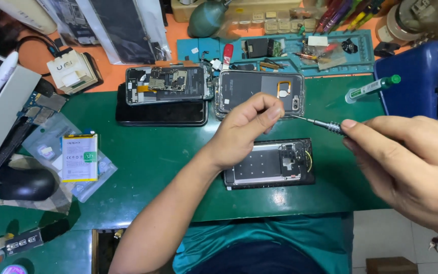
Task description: The person uses a screwdriver to remove screws from the back of a disassembled smartphone. They then use their fingers to peel off a protective film from the phone's back panel and continue to unscrew components from the device's interior.
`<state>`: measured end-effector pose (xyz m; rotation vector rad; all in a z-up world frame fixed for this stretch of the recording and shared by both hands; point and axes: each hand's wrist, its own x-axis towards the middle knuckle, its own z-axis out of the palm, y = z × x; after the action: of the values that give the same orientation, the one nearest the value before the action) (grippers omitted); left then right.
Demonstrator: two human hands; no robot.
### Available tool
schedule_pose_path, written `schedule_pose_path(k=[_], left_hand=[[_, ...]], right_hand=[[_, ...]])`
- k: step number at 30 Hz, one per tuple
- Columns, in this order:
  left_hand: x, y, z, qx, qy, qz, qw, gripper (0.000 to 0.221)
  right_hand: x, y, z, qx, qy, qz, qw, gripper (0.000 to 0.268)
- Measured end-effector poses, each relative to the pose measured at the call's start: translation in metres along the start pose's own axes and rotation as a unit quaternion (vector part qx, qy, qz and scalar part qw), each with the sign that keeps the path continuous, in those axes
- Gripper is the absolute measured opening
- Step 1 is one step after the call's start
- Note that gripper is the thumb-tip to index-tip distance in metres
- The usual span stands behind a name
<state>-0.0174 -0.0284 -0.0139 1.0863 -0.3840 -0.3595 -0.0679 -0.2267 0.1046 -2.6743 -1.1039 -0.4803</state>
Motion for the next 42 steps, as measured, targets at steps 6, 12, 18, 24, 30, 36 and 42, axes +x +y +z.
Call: schedule_pose_path(k=[6, 12, 18, 24, 30, 36, 42], left_hand=[[-0.001, 0.008, 0.000, -0.010, -0.014, -0.001, 1.000, 0.017], [-0.001, 0.006, -0.001, -0.012, -0.020, 0.008, 1.000, 0.017], [-0.001, 0.010, -0.001, 0.005, -0.028, 0.016, 0.999, 0.017], [-0.001, 0.010, -0.001, 0.019, -0.020, 0.025, 0.999, 0.016], [0.000, 0.011, -0.001, 0.059, -0.015, 0.030, 0.998, 0.015], [-0.002, 0.017, 0.004, 0.214, 0.040, 0.070, 0.974, 0.014], [-0.003, 0.027, 0.007, 0.271, 0.023, 0.078, 0.959, 0.013]], right_hand=[[0.011, -0.005, 0.002, -0.019, 0.012, -0.046, 0.999, 0.021], [0.016, -0.006, 0.002, -0.010, 0.004, -0.053, 0.999, 0.022], [0.014, -0.009, 0.006, -0.018, 0.022, -0.043, 0.999, 0.018], [0.013, -0.010, 0.002, -0.026, 0.010, -0.037, 0.999, 0.020], [0.012, -0.009, 0.005, -0.042, 0.027, -0.045, 0.998, 0.016], [0.010, -0.009, 0.007, -0.050, 0.015, 0.000, 0.999, 0.013], [0.013, -0.007, 0.004, -0.029, -0.022, 0.016, 0.999, 0.017]])
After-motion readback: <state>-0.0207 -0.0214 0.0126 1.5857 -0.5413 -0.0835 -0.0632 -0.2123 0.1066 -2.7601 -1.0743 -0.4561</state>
